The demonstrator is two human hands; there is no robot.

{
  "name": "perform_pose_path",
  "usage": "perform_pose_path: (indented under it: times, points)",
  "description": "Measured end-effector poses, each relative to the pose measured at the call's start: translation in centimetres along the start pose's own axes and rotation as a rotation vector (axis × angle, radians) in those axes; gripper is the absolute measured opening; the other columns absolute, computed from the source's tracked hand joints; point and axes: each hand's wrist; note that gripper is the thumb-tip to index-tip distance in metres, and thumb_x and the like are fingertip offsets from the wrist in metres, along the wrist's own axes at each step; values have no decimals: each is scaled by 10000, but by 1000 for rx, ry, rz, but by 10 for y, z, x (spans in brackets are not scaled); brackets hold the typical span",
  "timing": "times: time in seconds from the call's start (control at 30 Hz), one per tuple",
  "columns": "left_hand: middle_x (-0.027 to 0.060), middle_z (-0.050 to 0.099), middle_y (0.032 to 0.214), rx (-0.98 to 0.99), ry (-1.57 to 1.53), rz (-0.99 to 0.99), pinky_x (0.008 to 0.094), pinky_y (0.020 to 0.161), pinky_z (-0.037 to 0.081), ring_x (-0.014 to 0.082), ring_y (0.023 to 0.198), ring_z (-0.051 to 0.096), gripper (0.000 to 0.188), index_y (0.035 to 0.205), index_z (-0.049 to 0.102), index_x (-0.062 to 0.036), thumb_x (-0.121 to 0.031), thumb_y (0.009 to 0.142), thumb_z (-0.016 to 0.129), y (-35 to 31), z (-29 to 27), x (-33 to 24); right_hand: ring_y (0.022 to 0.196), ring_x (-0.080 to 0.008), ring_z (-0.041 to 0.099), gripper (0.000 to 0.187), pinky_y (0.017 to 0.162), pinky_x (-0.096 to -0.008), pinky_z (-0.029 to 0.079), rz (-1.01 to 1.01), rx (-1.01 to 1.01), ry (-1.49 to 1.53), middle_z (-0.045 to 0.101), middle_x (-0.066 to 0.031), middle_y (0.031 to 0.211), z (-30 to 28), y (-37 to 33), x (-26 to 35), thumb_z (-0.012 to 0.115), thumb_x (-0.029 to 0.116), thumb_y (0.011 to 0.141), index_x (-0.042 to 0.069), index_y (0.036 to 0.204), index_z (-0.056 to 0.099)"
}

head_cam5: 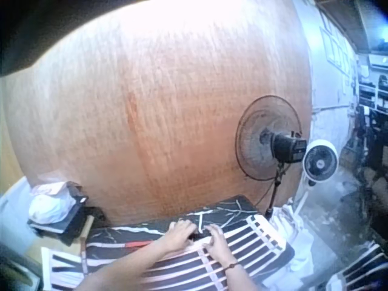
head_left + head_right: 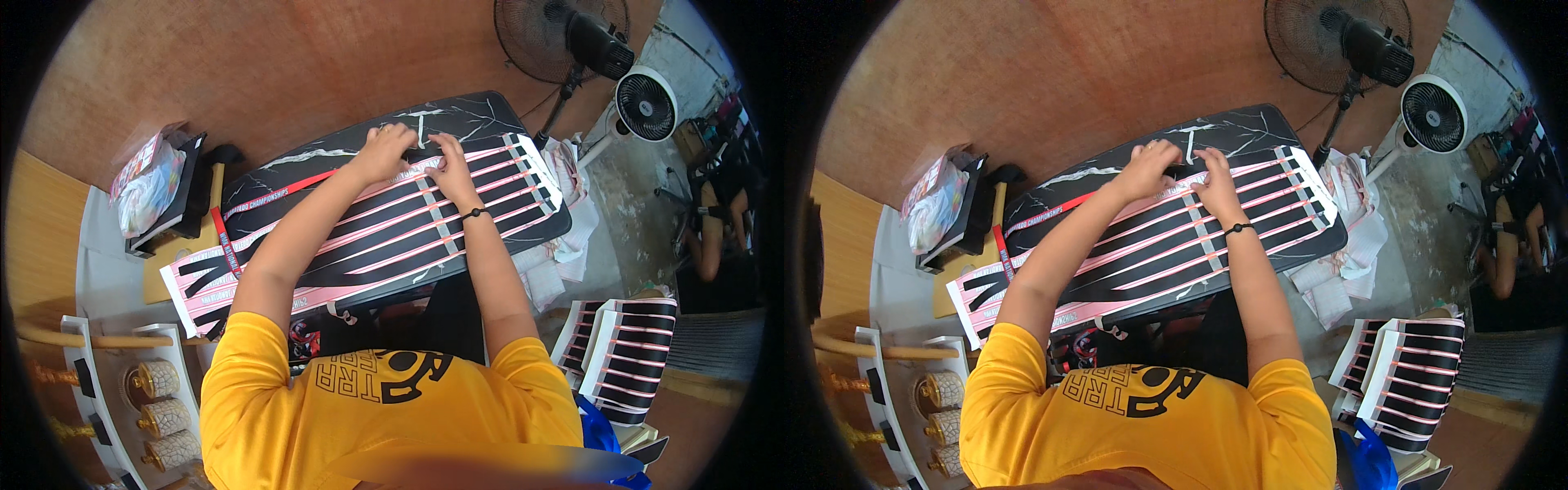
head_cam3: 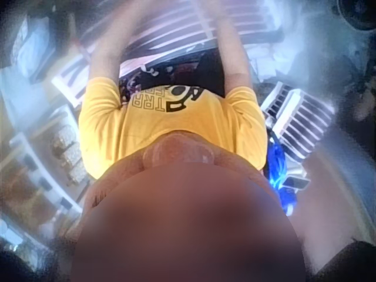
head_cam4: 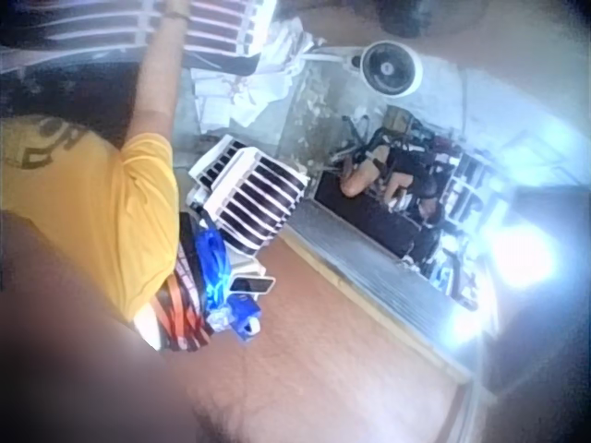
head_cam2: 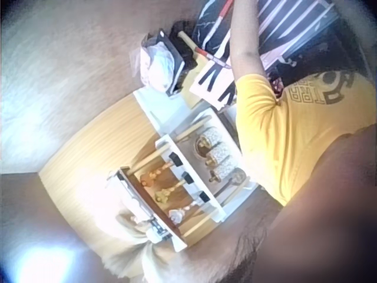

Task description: The person repeatedly peels backing from printed lanyard strips and folds them into loops on a table. They stack completed lanyards to the right and handle a white backing sheet. The workspace includes a marble-patterned table, fans, and a shelf with trophies.

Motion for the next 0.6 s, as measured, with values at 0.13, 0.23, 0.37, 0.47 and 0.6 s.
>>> perform_pose_path:
  times: [0.13,0.23,0.37,0.47,0.6]
  points:
    - [47,585,1044,-58,24,9,466,891,362,265,1083,533,218,921,683,-137,-201,739,785,-13,20,-19,887,-111,555,533,756,-231,510,6,24,69,455,-91,1349,-3,3,-13,680,-144,688,85,1164,606]
    - [46,598,1004,-172,54,-63,469,876,366,257,1052,544,123,814,706,-121,-227,771,750,-15,31,-26,940,-154,576,453,800,-264,520,-27,82,5,474,-91,1299,-4,2,-16,696,-141,675,65,1072,621]
    - [52,609,971,-278,68,-110,463,848,367,265,1009,559,118,781,700,-113,-223,775,742,-23,38,-30,1047,-243,599,378,844,-315,528,-94,90,-57,490,-119,1307,-4,-2,-12,733,-126,673,53,995,646]
    - [57,609,936,-310,89,-122,458,822,363,269,985,567,116,778,696,-108,-215,775,741,-27,39,-33,1075,-284,601,321,852,-326,529,-173,136,-190,473,-153,1380,-5,-3,-5,752,-109,690,54,950,659]
    - [59,605,904,-355,96,-175,455,793,355,273,964,569,113,783,684,-91,-191,780,735,-30,39,-43,1011,-264,623,291,836,-328,531,-67,173,-162,442,-162,1453,-9,-4,-1,755,-99,699,56,927,665]
Point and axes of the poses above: each hand's wrist, its own y-axis towards the middle knuckle, its own z-axis out of the palm, x = y × z
